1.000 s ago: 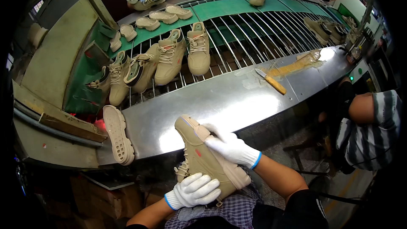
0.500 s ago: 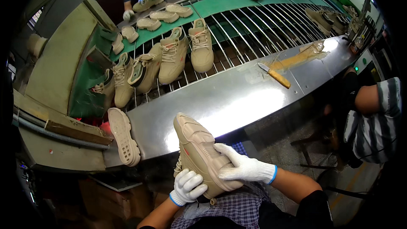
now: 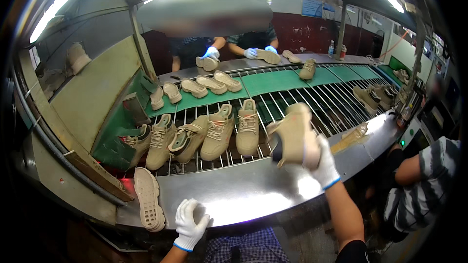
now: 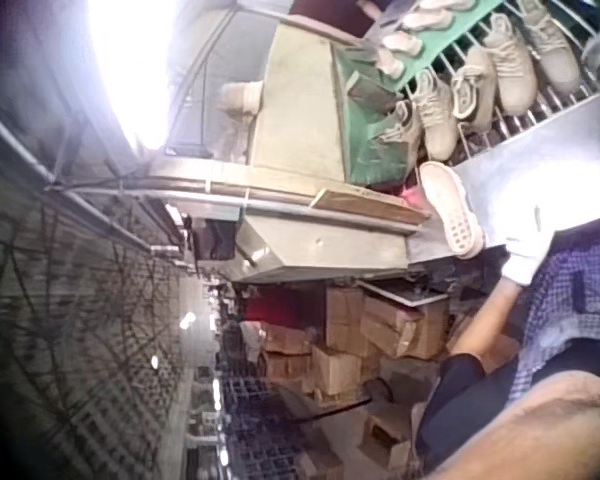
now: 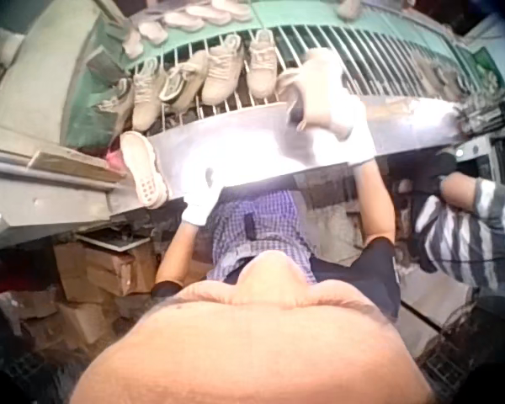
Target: The person picks up shoes and soles from a conveyor, applies adhesive to the edges using a spatula tool, and presses the components together before returning them to the conveyor line.
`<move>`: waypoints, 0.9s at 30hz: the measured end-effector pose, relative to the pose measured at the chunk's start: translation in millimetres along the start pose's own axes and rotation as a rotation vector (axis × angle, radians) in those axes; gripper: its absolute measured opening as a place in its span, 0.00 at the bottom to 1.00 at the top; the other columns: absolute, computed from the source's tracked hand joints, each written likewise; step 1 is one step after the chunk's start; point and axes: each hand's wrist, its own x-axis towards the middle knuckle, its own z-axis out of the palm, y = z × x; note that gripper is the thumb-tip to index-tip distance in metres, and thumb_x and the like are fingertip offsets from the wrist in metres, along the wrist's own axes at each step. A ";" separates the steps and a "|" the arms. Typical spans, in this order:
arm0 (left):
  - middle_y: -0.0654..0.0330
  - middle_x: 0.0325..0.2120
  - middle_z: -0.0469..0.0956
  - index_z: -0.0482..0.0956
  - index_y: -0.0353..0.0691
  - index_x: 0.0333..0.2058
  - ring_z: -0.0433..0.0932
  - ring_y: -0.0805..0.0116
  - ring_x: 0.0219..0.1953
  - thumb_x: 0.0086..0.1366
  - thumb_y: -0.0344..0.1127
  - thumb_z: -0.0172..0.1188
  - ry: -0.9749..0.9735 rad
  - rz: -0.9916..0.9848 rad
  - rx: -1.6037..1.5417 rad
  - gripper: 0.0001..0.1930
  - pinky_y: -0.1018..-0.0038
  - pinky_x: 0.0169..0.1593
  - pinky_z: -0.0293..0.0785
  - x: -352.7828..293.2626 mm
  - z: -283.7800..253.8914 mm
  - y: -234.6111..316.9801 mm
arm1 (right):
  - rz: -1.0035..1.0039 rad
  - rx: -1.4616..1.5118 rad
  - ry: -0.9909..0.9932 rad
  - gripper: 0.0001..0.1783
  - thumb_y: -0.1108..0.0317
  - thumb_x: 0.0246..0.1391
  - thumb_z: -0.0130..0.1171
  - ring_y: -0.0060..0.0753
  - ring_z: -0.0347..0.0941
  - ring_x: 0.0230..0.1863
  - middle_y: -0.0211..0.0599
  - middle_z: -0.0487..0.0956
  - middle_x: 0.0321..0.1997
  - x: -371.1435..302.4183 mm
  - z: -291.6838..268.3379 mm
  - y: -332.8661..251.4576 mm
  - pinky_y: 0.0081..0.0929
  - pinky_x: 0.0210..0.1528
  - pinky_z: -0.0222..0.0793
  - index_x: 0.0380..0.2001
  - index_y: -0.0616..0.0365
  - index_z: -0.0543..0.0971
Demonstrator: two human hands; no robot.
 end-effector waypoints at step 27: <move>0.44 0.48 0.84 0.83 0.36 0.53 0.81 0.42 0.52 0.67 0.42 0.68 -0.107 0.018 0.119 0.20 0.52 0.61 0.75 6.2 7.8 -21.5 | -0.971 -2.296 -0.170 0.07 0.61 0.51 0.64 0.48 0.78 0.39 0.41 0.83 0.30 217.5 97.9 104.4 0.46 0.43 0.69 0.26 0.52 0.83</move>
